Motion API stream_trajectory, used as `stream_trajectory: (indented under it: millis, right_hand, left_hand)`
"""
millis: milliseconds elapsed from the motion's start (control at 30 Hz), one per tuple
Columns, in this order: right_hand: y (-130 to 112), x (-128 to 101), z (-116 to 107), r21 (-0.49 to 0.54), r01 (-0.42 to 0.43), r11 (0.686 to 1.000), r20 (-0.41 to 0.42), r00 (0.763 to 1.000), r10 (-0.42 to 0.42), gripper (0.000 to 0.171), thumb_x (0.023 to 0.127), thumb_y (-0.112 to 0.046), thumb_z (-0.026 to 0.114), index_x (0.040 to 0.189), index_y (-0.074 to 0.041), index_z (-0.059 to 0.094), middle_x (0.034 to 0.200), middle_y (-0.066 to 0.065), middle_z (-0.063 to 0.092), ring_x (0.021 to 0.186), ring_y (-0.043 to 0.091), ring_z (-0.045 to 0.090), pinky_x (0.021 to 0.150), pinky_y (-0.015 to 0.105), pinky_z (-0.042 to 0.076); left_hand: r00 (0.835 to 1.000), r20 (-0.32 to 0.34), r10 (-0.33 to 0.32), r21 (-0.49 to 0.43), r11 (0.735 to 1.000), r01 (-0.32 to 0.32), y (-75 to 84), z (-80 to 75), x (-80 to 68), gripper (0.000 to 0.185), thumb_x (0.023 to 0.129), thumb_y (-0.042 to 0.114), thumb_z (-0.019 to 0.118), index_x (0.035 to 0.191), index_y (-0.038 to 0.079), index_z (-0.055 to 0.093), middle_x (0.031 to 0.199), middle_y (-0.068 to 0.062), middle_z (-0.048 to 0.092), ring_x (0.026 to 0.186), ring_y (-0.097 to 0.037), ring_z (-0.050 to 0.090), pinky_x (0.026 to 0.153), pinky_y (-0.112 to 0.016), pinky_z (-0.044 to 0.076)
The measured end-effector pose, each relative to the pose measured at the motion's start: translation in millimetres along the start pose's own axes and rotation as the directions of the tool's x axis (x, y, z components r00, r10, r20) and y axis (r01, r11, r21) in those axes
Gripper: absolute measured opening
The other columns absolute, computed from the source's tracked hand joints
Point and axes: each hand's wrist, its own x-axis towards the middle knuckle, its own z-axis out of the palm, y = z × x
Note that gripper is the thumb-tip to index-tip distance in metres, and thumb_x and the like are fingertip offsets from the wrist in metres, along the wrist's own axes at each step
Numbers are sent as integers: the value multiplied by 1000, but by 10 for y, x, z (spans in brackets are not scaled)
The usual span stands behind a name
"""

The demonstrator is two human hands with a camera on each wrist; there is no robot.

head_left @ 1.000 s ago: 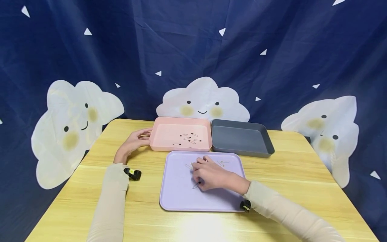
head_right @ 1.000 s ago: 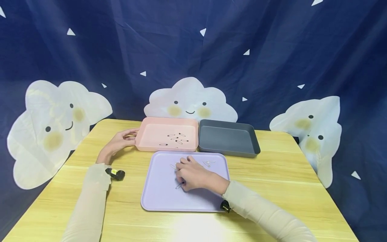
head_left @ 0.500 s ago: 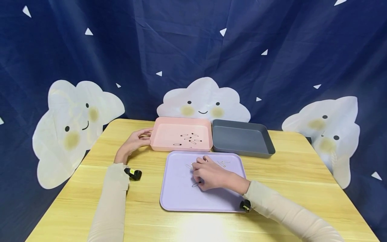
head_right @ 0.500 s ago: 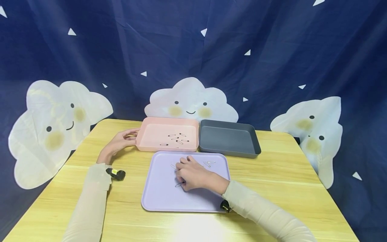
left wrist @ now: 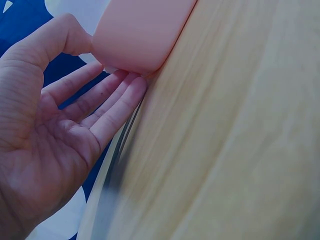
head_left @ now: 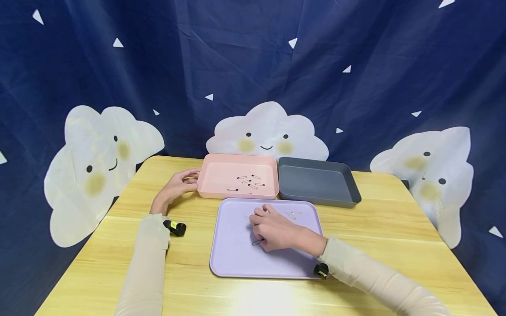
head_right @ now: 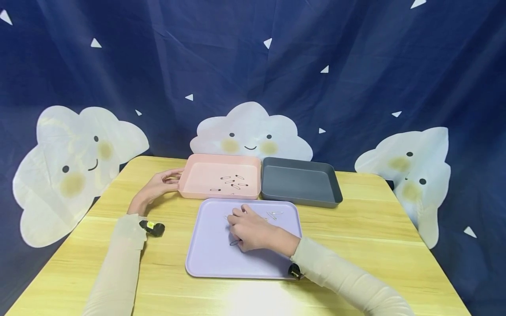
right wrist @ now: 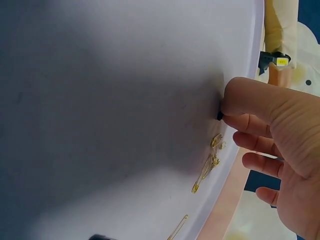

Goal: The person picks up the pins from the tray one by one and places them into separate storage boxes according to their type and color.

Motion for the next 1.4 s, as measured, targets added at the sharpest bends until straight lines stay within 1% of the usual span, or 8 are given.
stream_trajectory:
  millis: [133, 400, 500, 633, 833, 967, 1067, 1400]
  right_hand:
    - [10, 6, 8, 14, 26, 1000, -27, 999, -26, 29, 65, -19, 80, 59, -24, 52, 83, -9, 48, 86, 14, 41, 84, 34, 33]
    - [72, 2, 16, 74, 10, 997, -33, 999, -7, 22, 64, -18, 79, 61, -23, 58, 87, -10, 52, 89, 14, 42, 84, 33, 32]
    - [140, 24, -25, 81, -9, 997, -51, 999, 13, 19, 64, -19, 79, 62, -23, 61, 88, -9, 54, 90, 14, 44, 86, 34, 34]
    - [301, 92, -143, 104, -75, 992, -79, 993, 83, 14, 66, -20, 79, 65, -24, 65, 91, -8, 57, 92, 15, 45, 91, 38, 37]
    - [646, 230, -369, 129, -186, 974, -156, 966, 206, 9, 70, -17, 79, 70, -20, 70, 96, -4, 61, 93, 17, 45, 99, 48, 38]
    - [897, 336, -456, 117, -234, 965, -222, 941, 255, 9, 70, -15, 78, 71, -18, 70, 95, -1, 60, 92, 20, 45, 96, 49, 37]
    - [1064, 407, -473, 109, -265, 958, -247, 927, 284, 7, 70, -13, 76, 70, -15, 69, 96, 1, 60, 93, 23, 46, 93, 49, 36]
    - [1425, 546, -389, 130, -389, 912, -194, 892, 408, 7, 72, -12, 75, 72, -12, 68, 100, 3, 62, 93, 25, 44, 95, 49, 35]
  left_hand:
    - [1000, -1, -5, -12, 1000, 5, -5, 5, 0, 66, 92, -3, 63, 154, -4, 38, 146, -34, 47, 130, -43, 54, 88, -13, 52]
    - [1000, 6, 5, -16, 1000, -5, -2, 5, -3, 66, 93, -4, 62, 154, -6, 37, 145, -35, 47, 129, -42, 55, 88, -14, 53]
    - [1000, 6, 9, -18, 1000, -9, -4, 0, 0, 66, 92, -4, 62, 154, -6, 37, 146, -36, 46, 131, -46, 53, 88, -14, 53]
    - [1000, 7, 9, -25, 1000, -9, -6, -4, 7, 67, 92, -5, 62, 154, -6, 37, 146, -36, 46, 133, -50, 50, 88, -13, 52]
    - [1000, 4, 6, -15, 1000, -6, -9, -1, 5, 66, 92, -5, 62, 154, -4, 38, 145, -35, 47, 132, -49, 51, 87, -13, 53]
    - [1000, 7, 6, -21, 1000, -5, -15, 1, -2, 66, 92, -6, 61, 154, -5, 38, 145, -35, 46, 133, -49, 50, 88, -14, 53]
    - [1000, 2, -1, -30, 1000, 1, -22, -1, -8, 66, 91, -6, 61, 153, -4, 39, 146, -35, 47, 133, -50, 49, 87, -14, 53]
    - [1000, 7, 23, -47, 999, -23, -33, -3, 6, 67, 90, -8, 61, 153, -8, 37, 144, -38, 46, 133, -53, 48, 87, -14, 53]
